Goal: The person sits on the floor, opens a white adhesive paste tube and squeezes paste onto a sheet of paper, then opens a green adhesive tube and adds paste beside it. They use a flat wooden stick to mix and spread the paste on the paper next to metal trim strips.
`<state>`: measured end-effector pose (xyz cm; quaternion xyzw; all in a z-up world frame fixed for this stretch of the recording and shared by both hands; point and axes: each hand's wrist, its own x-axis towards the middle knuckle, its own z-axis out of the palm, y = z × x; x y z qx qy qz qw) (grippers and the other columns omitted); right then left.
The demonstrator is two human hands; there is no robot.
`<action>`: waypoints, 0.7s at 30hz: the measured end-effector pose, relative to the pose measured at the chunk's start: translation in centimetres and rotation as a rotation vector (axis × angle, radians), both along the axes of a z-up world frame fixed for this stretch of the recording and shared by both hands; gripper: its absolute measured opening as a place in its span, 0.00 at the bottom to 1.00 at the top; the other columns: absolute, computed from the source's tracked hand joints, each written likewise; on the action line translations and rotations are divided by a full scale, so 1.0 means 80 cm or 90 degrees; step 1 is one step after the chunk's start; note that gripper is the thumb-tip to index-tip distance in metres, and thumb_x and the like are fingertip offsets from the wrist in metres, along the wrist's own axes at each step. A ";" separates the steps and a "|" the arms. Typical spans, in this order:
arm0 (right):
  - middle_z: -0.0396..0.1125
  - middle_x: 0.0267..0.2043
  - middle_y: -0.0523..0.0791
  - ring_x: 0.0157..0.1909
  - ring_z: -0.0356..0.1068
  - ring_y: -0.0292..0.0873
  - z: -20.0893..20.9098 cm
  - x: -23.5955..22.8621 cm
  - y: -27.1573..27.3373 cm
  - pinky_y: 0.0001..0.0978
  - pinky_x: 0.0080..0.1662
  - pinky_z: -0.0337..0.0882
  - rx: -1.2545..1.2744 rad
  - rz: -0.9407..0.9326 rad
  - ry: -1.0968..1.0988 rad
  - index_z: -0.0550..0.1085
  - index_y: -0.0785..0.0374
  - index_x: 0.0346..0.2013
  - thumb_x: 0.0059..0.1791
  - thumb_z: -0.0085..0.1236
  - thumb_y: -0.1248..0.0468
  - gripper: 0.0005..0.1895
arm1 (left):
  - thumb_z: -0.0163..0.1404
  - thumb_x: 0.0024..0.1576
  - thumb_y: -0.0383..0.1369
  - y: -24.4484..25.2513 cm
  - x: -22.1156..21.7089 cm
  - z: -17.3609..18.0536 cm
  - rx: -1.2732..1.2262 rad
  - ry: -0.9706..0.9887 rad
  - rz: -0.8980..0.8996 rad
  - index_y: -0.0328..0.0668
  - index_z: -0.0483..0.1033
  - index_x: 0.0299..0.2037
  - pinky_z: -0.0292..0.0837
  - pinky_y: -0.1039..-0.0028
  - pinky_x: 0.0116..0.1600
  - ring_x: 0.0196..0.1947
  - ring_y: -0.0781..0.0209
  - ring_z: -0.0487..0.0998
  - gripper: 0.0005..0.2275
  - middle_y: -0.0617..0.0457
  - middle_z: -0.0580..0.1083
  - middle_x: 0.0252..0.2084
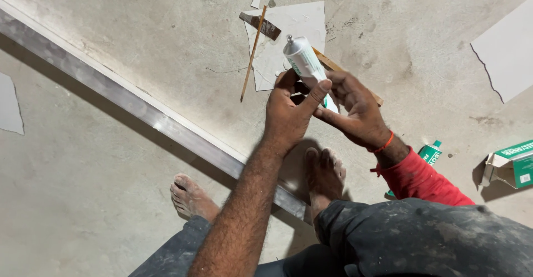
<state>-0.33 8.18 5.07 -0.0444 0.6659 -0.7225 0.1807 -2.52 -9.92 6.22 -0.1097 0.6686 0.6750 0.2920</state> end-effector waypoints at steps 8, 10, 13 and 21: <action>0.69 0.62 0.50 0.67 0.68 0.42 0.009 0.009 -0.002 0.40 0.69 0.69 0.084 0.012 -0.003 0.66 0.66 0.64 0.52 0.65 0.63 0.29 | 0.53 0.59 0.56 -0.007 -0.003 0.004 -0.027 0.019 -0.048 0.34 0.71 0.59 0.83 0.63 0.51 0.48 0.56 0.80 0.31 0.43 0.76 0.45; 0.68 0.64 0.51 0.69 0.67 0.43 0.009 0.011 -0.003 0.40 0.70 0.69 0.074 0.005 0.003 0.66 0.67 0.65 0.52 0.64 0.63 0.29 | 0.53 0.61 0.55 -0.008 -0.005 0.006 -0.077 -0.035 -0.078 0.33 0.73 0.58 0.83 0.60 0.49 0.46 0.51 0.81 0.30 0.41 0.76 0.45; 0.70 0.62 0.50 0.64 0.70 0.41 0.011 0.013 -0.004 0.37 0.62 0.73 0.103 -0.022 -0.029 0.65 0.66 0.66 0.51 0.65 0.63 0.30 | 0.51 0.61 0.55 -0.008 -0.001 0.005 -0.089 -0.060 -0.091 0.33 0.74 0.58 0.84 0.59 0.49 0.45 0.52 0.83 0.30 0.42 0.76 0.43; 0.66 0.68 0.53 0.72 0.65 0.45 0.007 0.009 -0.003 0.41 0.73 0.67 0.043 -0.009 0.004 0.65 0.68 0.68 0.55 0.63 0.64 0.29 | 0.51 0.57 0.59 -0.005 0.003 -0.002 0.022 0.035 0.010 0.37 0.73 0.58 0.81 0.63 0.57 0.52 0.60 0.80 0.32 0.46 0.78 0.47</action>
